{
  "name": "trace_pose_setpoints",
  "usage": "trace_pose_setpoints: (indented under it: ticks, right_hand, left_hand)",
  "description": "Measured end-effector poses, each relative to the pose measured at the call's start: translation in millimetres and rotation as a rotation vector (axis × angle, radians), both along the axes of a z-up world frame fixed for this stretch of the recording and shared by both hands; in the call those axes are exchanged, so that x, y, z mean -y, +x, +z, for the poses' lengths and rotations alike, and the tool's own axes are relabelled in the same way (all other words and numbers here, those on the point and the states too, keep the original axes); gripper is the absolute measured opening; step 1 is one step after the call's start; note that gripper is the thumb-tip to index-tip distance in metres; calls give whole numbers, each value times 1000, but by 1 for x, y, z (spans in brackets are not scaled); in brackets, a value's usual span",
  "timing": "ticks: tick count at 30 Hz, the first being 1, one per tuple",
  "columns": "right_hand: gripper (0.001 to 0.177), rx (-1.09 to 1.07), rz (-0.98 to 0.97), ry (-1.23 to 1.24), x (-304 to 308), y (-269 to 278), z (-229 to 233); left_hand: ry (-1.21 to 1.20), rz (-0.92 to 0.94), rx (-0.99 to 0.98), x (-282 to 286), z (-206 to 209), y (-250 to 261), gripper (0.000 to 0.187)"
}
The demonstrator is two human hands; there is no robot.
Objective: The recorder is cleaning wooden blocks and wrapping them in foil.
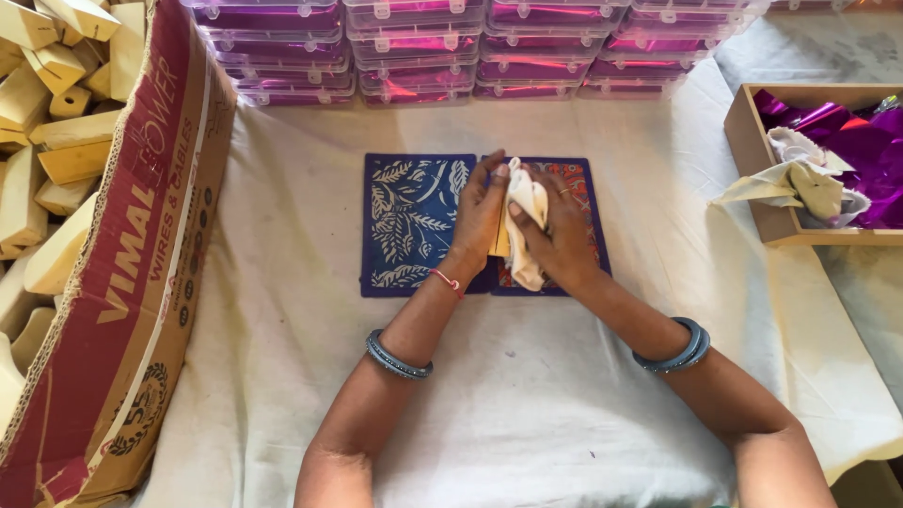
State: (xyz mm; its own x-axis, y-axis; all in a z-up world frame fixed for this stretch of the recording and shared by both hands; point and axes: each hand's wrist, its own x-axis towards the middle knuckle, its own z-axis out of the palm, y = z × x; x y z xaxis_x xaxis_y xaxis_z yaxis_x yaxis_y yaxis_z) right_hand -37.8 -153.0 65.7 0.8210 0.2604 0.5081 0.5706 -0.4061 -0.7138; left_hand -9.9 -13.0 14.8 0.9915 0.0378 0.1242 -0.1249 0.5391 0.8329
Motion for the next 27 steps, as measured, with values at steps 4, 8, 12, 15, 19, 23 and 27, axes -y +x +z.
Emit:
trace_pose_setpoints:
  ticks: [4,8,12,15,19,23,27]
  right_hand:
    - [48,85,50,-128,-8,-18,7]
    - [56,185,149,-213,-14,-32,9]
    - [57,324,217,-339,-9,-32,6]
    - [48,312,230,-358,-3,-23,6]
    - [41,341,126,-305,6,-9,13]
    - [45,283,46,-329,28,18,9]
    - [46,213,-176,-432,55,48,8]
  left_hand:
    - [-73,125,-2,-5,-6,8,40]
    - [-38,291,-35,-24,-23,25,36]
    - [4,472,-56,-45,7,18,30]
    - [380,462,-76,-79,52,1,40]
    - [1241,430,-39,-133,76,-13,55]
    - [1408,336,-132,-162,40,1,40]
    - [1588,312,-184,-169,14,10,44]
